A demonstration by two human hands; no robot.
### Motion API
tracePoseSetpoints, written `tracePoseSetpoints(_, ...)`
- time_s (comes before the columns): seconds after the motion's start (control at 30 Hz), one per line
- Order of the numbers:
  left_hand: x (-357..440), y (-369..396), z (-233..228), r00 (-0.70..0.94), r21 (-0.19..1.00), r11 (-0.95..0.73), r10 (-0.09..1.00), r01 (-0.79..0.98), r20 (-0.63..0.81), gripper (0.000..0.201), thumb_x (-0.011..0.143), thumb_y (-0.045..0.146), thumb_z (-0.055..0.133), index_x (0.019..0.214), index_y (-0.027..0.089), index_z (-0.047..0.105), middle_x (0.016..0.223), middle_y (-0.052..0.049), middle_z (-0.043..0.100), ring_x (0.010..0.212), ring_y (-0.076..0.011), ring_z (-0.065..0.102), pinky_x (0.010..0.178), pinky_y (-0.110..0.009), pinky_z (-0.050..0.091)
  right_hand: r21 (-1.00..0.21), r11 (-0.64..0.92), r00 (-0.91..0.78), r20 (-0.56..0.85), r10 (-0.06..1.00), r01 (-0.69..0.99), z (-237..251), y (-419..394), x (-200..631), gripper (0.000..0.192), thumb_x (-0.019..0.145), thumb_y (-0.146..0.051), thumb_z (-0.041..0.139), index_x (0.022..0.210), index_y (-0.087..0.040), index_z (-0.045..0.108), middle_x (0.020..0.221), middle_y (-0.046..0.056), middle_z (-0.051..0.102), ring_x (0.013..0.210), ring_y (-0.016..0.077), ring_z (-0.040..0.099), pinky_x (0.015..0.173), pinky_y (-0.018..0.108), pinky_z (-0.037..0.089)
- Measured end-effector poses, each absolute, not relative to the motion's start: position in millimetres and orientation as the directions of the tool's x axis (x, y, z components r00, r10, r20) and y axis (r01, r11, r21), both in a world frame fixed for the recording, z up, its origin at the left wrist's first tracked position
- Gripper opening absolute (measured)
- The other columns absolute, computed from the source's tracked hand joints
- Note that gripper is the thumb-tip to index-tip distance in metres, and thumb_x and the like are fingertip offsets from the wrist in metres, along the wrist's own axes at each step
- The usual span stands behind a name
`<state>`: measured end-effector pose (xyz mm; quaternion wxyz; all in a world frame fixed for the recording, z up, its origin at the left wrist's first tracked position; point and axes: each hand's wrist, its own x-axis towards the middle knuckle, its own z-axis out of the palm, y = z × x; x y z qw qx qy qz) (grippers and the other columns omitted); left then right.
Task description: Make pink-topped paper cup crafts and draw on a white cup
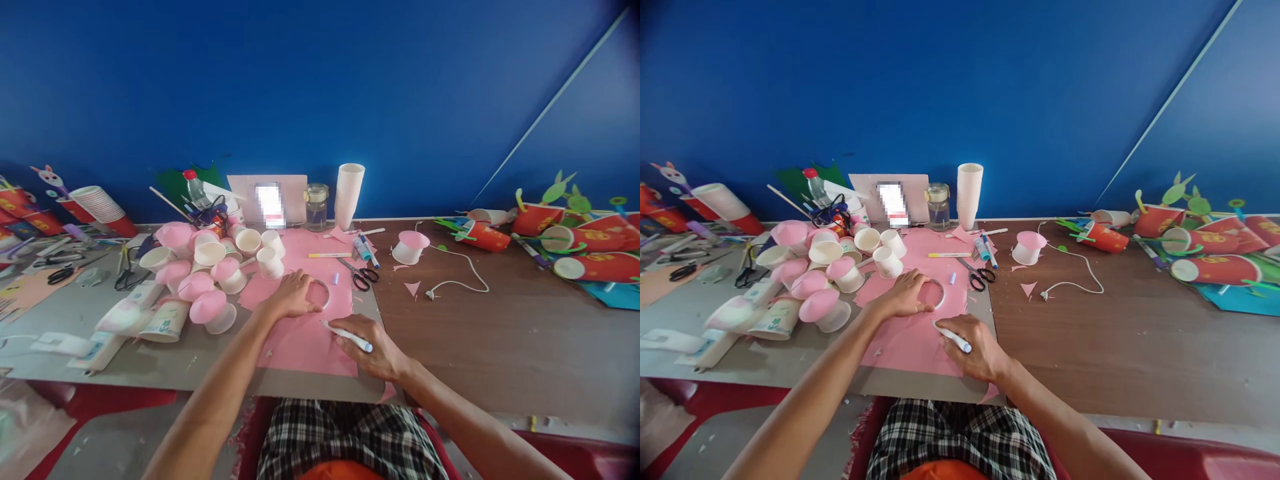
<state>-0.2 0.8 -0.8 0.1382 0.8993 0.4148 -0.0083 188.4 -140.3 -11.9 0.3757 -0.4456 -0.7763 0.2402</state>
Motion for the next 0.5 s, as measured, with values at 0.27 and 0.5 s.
tracePoseSetpoints(0.27,8.7,0.5,8.0,0.629,0.209,-0.593,0.737,0.777,-0.248,0.068,0.070,0.058,0.065,0.118,0.014,0.046,0.125,-0.016,0.049,0.121,-0.0320,0.047,0.100,-0.041,0.039,-0.433,0.626,-0.454,0.441,0.775,0.648,-22.4,-128.5,158.8,0.025,0.088,-0.020,0.049,0.109,-0.017,0.063,0.092,0.010,0.073,0.081,0.0221,0.064,0.072,0.035,0.049)
tracePoseSetpoints(0.5,14.7,2.9,9.8,0.624,0.134,-0.613,0.734,0.779,-0.267,0.073,0.067,0.061,0.064,0.117,0.012,0.046,0.126,-0.020,0.049,0.120,-0.0361,0.049,0.098,-0.045,0.040,-0.402,0.617,-0.454,0.432,0.779,0.676,-22.6,-119.1,149.0,0.026,0.088,-0.019,0.046,0.105,-0.017,0.065,0.091,0.010,0.072,0.082,0.0219,0.064,0.073,0.034,0.049)
